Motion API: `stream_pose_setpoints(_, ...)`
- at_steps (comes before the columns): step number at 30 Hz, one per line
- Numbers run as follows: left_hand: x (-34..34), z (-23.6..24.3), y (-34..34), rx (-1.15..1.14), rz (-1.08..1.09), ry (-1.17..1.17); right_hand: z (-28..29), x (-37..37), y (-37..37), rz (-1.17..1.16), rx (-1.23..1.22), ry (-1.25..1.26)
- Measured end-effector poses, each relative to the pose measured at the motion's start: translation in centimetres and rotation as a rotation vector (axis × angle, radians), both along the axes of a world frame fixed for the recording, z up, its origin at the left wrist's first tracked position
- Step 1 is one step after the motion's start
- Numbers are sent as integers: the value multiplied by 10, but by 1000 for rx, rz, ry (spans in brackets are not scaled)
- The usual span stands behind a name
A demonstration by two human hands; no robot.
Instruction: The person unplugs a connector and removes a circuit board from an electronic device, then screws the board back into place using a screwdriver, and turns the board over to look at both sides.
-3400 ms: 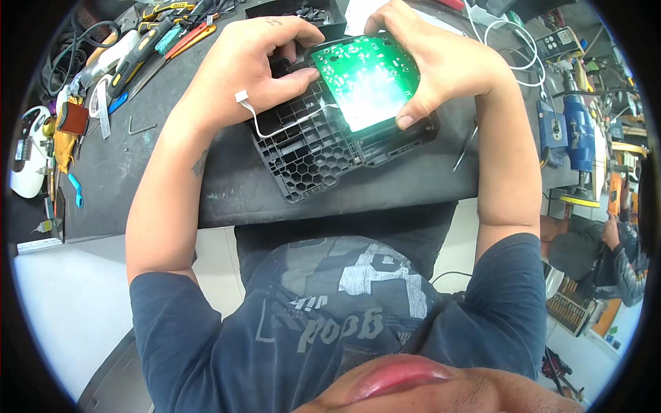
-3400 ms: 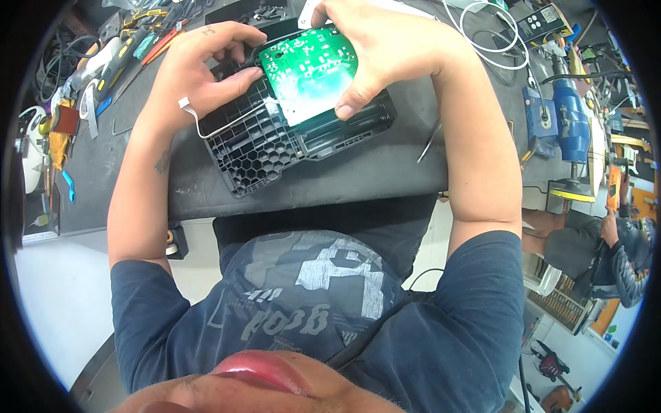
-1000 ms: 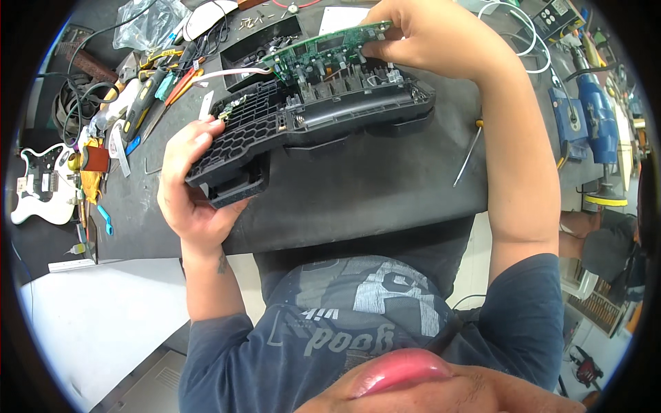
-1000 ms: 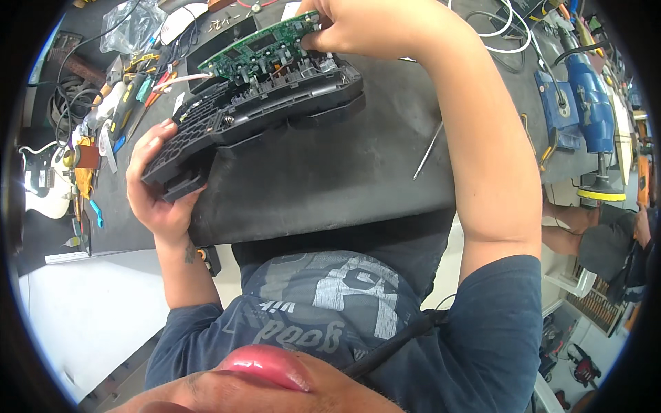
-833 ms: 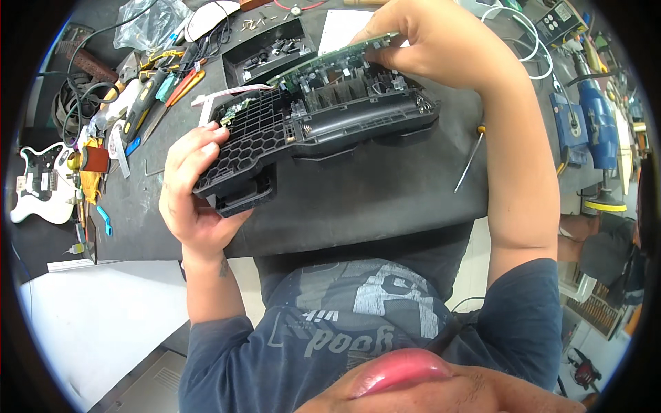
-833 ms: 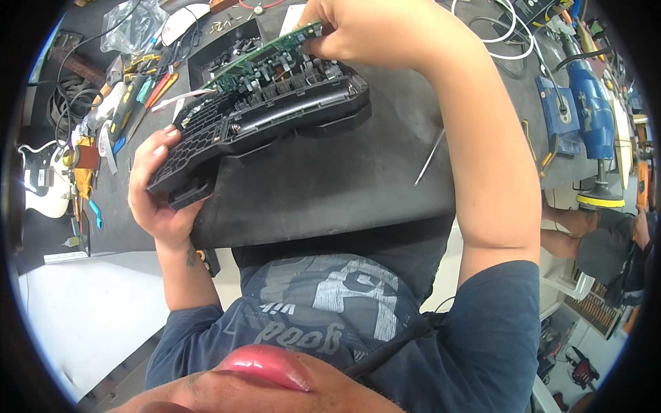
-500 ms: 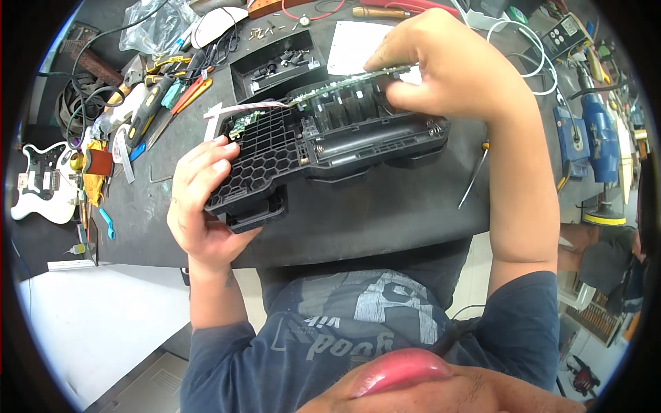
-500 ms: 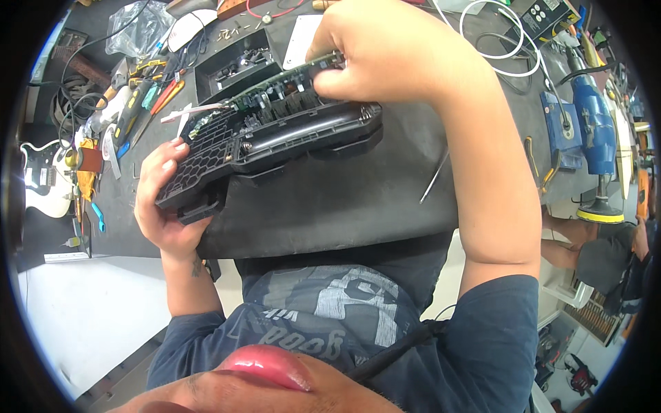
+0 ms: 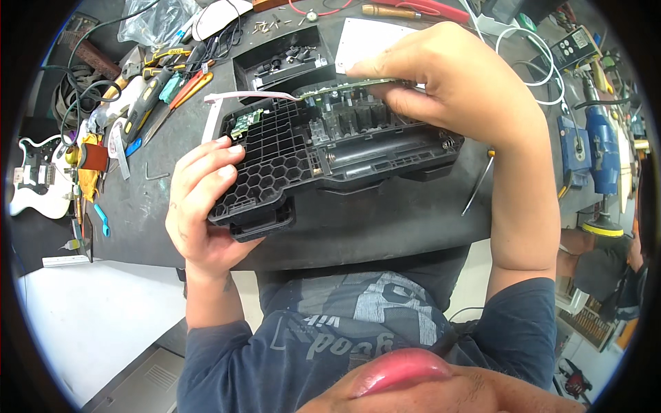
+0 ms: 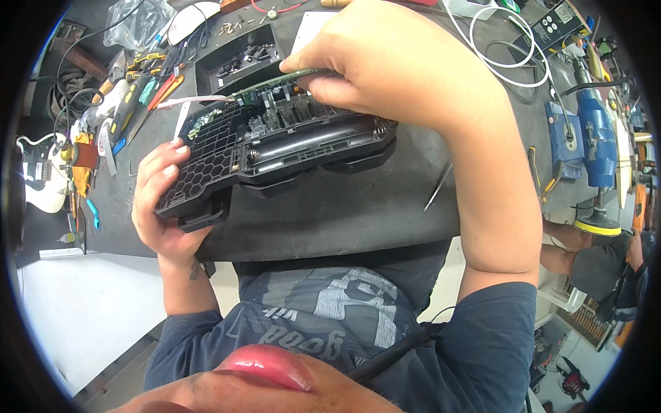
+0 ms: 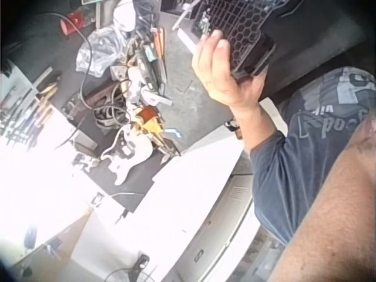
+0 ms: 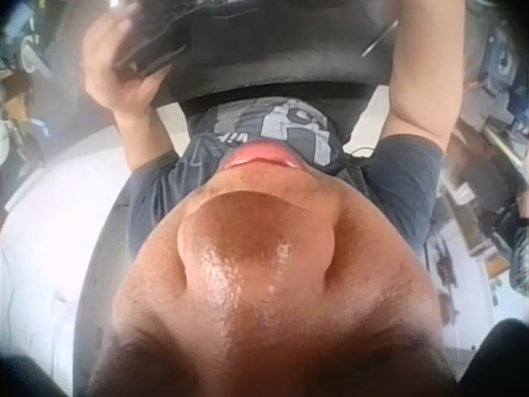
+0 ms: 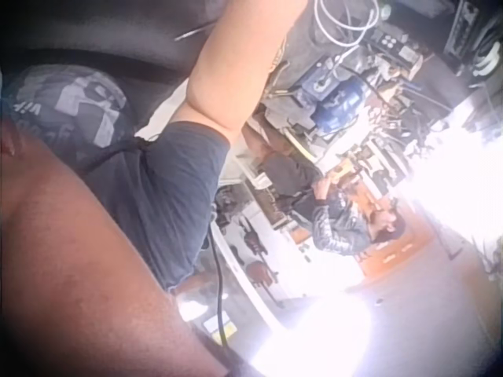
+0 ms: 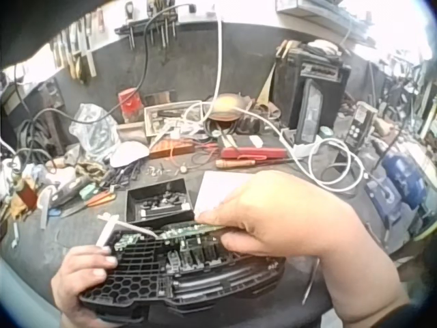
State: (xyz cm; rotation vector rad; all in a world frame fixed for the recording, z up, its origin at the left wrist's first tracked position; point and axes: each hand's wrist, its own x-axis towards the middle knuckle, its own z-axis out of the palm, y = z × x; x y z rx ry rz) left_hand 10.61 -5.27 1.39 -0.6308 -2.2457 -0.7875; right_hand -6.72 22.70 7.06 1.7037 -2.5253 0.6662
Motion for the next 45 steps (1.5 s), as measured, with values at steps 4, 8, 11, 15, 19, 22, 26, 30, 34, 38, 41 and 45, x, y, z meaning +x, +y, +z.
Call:
stream_pose_setpoints(4, 1, -2, -5, -39, -20, -17, 0, -3, 0, 48, -60, -2)
stream_pose_setpoints(8, 1, 1, 0, -7, -16, 9, 2, 0, 0, 25, -56, -32)
stream_pose_setpoints(11, 2, 2, 3, -24, -13, 25, 1, 0, 1, 44, -74, -15)
stream_pose_setpoints(15, 4, 3, 5, -32, -12, 22, 4, 2, 1, 36, -45, -19)
stream_pose_setpoints(19, 7, 3, 7, -41, -10, -3, 8, 7, 0, 17, -21, 8)
stream_pose_setpoints(22, 8, 1, 3, -81, -26, -3, 4, 7, -1, 23, -41, 4)
stream_pose_setpoints(26, 8, 3, 6, -55, -14, -8, 3, 6, 0, 47, -59, 15)
stream_pose_setpoints(30, 8, 4, 6, -53, -15, -17, 6, 8, 1, 45, -36, -14)
stream_pose_setpoints(34, 8, 5, 7, -56, -21, -9, 6, 8, 2, 44, -44, -22)
stream_pose_setpoints(38, 8, 6, 7, -60, -28, -8, 7, 9, 0, 39, -41, -45)
stream_pose_setpoints(41, 7, 6, 7, -56, -42, -4, 7, 7, -1, 72, -66, -22)
stream_pose_setpoints(45, 7, 4, 6, -42, -41, 8, 8, 7, -4, 62, -67, -66)
